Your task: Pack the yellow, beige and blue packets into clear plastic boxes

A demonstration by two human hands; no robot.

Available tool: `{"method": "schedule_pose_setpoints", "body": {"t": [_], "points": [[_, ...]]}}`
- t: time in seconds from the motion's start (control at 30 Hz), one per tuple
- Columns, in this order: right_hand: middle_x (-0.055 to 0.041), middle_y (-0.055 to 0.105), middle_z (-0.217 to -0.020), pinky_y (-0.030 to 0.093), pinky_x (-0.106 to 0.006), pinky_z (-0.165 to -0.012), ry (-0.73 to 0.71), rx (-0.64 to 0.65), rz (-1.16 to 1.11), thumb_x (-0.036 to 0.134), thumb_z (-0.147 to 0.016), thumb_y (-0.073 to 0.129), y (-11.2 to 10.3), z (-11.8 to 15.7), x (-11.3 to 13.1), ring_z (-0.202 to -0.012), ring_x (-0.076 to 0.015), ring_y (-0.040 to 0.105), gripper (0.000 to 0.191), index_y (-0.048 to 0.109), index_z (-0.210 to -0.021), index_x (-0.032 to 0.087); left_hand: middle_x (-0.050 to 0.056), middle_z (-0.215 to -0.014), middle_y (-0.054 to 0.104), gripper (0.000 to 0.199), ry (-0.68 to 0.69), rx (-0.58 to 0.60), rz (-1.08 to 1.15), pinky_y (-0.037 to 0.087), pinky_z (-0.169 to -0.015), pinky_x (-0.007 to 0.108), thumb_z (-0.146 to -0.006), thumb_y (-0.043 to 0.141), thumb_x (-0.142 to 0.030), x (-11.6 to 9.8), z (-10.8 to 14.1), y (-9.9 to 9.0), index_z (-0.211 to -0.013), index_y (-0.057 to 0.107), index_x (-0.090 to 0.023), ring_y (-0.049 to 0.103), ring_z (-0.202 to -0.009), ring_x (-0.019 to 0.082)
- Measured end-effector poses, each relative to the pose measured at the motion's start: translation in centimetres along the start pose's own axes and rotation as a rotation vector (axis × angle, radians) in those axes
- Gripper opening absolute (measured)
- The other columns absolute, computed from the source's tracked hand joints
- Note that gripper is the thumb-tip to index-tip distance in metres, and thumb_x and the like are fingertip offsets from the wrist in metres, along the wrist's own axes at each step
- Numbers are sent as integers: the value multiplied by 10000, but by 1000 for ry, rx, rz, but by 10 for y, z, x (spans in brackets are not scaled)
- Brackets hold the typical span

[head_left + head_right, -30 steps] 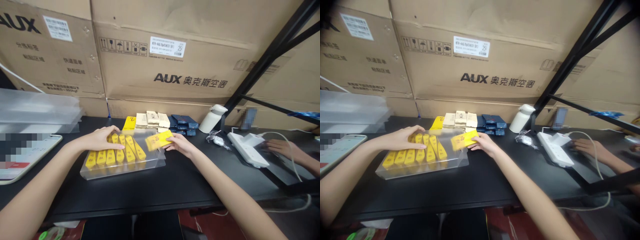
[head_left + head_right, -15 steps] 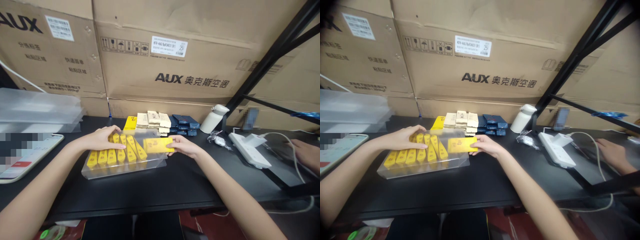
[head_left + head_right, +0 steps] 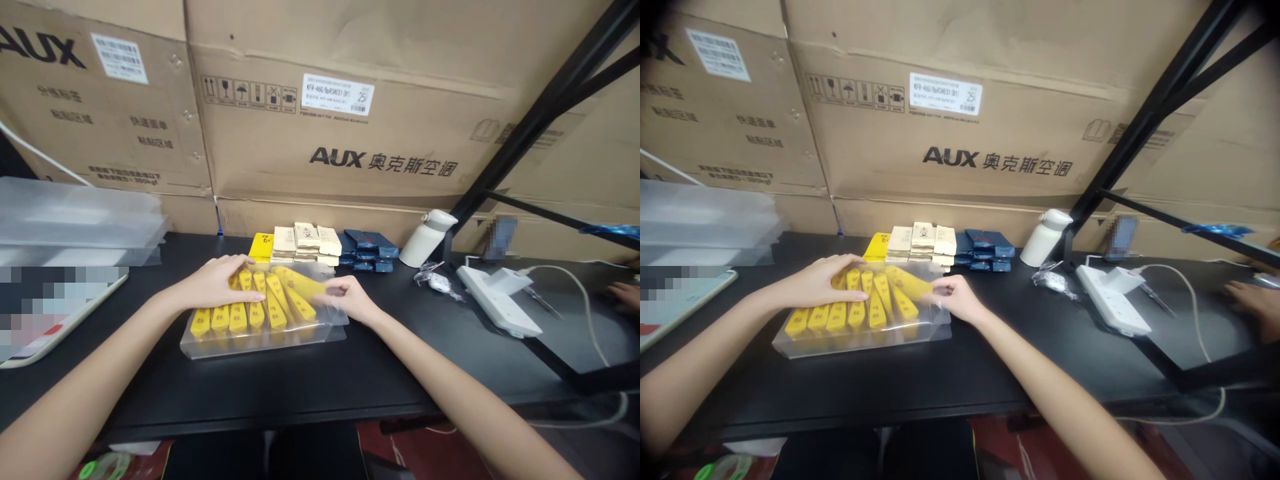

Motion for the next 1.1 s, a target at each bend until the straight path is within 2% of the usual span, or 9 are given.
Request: {"method": "schedule_pose_setpoints", "body": {"t": [0.07,0.13,0.27,0.43,0.57,0.63,0.73,0.87,1.1], "points": [[-30,766,-894,579,-375,-794,35,92,-95,344,-630,822,5,1,-1,-766,-196,710,366,761,-959,197,179,-1236,619,837,-2,20,-1,466,-920,555,-653,602,-755,-3,0,1,-1300,550,-226,570,-1126,425],[-47,748,-1060,536,-432,-937,53,219,-182,299,-609,840,12,3,-1,-964,-222,708,440,745,-1032,223,167,-1243,615,819,11,39,-5,455,-937,524,-690,569,-758,-7,0,2,-1295,543,-206,567,-1139,406],[-50,679,-1231,462,-438,-1043,49,403,-248,248,-694,795,20,8,3,-1173,-211,625,356,736,-1045,252,123,-1255,615,772,31,40,11,440,-962,498,-695,573,-752,-13,-1,5,-1279,549,-248,565,-1150,368],[-48,697,-1200,492,-375,-1017,48,443,-300,217,-778,738,23,9,7,-1110,-168,661,337,706,-1112,248,94,-1281,620,711,70,-12,122,443,-992,476,-699,622,-698,-10,-4,2,-1253,574,-254,574,-1160,331],[-60,743,-1072,512,-368,-989,72,390,-371,228,-788,734,21,6,2,-982,-157,710,273,721,-1058,193,96,-1247,661,558,9,-293,366,415,-1054,409,-815,550,-631,20,-10,-20,-1154,635,-197,584,-1175,279],[-62,752,-1028,535,-361,-951,99,368,-409,235,-780,742,19,4,-4,-928,-156,722,267,721,-1041,178,118,-1236,672,583,-54,-364,463,374,-1092,410,-833,500,-656,39,-14,-22,-1094,674,-165,554,-1223,293],[-66,759,-984,565,-329,-880,135,354,-438,240,-771,754,18,2,-10,-878,-152,727,270,719,-1029,167,105,-1361,597,660,-134,-243,598,333,-1122,438,-807,456,-725,57,-23,-3,-1094,710,-187,482,-1308,324],[-62,760,-956,576,-288,-807,158,334,-426,252,-764,764,17,3,-8,-835,-141,724,267,719,-1014,169,29,-1467,490,617,-204,-78,732,365,-1106,444,-832,405,-722,61,-31,24,-1054,755,-266,430,-1353,341],[-59,758,-942,576,-261,-743,171,324,-394,275,-775,754,15,2,-7,-803,-130,715,268,713,-1019,175,-57,-1571,238,625,-218,46,809,447,-1046,410,-843,353,-724,61,-34,33,-1144,719,-315,368,-1390,335]]}}
Point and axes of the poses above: each hand's wrist, its own z-axis away from the middle knuckle, its own y-axis out of the palm, x = y × z, the point moved 6 cm from there along -z, towards the middle knuckle
